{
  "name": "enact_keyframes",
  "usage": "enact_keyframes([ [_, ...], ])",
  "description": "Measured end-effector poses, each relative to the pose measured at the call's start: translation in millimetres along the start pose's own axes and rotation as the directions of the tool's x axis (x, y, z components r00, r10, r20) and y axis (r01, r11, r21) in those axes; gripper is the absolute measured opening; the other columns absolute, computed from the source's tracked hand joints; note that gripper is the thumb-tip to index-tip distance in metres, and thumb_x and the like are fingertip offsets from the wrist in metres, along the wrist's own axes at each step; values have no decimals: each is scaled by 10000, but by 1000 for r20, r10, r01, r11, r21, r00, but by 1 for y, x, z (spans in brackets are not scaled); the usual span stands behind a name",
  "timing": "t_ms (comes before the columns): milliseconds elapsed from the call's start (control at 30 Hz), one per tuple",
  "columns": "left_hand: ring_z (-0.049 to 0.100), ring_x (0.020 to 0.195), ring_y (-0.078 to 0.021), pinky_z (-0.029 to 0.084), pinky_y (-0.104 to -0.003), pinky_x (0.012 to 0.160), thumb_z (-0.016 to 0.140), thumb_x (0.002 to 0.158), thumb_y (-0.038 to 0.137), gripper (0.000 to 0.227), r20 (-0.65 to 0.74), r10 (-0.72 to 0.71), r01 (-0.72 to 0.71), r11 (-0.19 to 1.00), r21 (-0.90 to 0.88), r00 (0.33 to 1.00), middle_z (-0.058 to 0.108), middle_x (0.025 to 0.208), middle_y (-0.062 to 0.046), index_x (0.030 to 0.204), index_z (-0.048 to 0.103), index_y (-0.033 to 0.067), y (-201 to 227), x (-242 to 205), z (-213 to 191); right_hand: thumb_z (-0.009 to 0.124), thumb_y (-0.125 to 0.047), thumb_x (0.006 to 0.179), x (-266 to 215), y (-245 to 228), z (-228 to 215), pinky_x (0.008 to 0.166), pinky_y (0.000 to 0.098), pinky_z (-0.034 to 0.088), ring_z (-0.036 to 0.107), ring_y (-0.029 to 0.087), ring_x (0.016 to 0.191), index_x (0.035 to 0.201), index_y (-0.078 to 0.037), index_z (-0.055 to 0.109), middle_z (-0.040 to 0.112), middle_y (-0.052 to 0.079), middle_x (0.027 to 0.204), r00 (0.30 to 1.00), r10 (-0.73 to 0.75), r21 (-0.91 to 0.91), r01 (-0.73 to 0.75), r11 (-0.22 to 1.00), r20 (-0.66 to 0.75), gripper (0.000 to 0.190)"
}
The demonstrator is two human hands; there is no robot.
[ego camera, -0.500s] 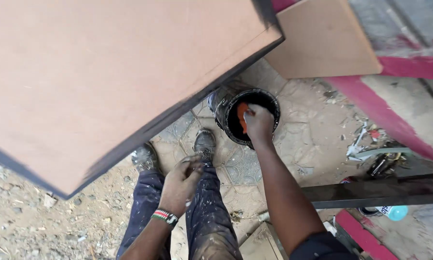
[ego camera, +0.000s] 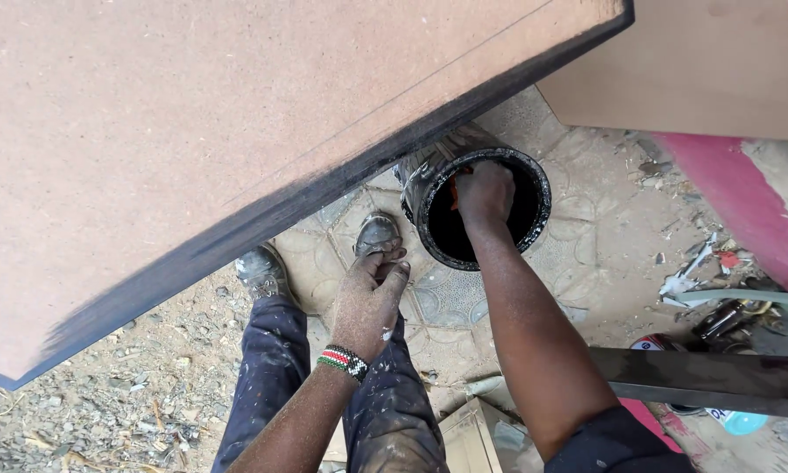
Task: Painting wooden furniture panels with black paint using a sponge applicator
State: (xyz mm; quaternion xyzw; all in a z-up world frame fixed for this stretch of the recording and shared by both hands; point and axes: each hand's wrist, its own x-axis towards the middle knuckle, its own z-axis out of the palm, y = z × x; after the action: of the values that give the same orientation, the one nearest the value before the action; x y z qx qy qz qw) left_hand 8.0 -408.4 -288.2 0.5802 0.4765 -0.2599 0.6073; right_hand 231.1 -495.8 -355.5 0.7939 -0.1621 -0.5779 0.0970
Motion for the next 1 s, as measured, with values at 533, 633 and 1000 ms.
enact_keyframes([
  [533, 716, 1503, -297, 529, -549, 1313, 603, 1190, 225, 399, -6, 120, -119, 979, -163, 993, 870, 1461, -176, 1458, 867, 89, 25, 10, 14, 821, -125, 1004, 54, 137, 74, 419, 411, 582, 774, 339, 607, 1327, -78, 765, 801, 192, 946, 968, -239, 986, -39, 163, 77, 331],
  [633, 615, 1623, -388, 499, -555, 1355, 606, 1148, 96, 455, 37, 159, -143, 950, -276, 987, 776, 1609, -271, 1555, 787, 1, 24, 14, 21, 767, 8, 992, 11, 112, 64, 647, 452, 705, 849, 408, 888, 1247, -86, 772, 751, 189, 1123, 927, -375, 999, -2, 54, 22, 272],
  [1000, 490, 1699, -431, 391, -567, 1411, 554, 1044, -93, 628, 78, 165, -86, 796, -599, 983, 594, 1759, -370, 1667, 589, -162, -4, 28, 26, 822, -76, 884, 52, 126, 69, 380, 276, 475, 692, 254, 561, 1019, -83, 842, 724, 124, 810, 904, -406, 951, -3, 310, 135, 137],
])
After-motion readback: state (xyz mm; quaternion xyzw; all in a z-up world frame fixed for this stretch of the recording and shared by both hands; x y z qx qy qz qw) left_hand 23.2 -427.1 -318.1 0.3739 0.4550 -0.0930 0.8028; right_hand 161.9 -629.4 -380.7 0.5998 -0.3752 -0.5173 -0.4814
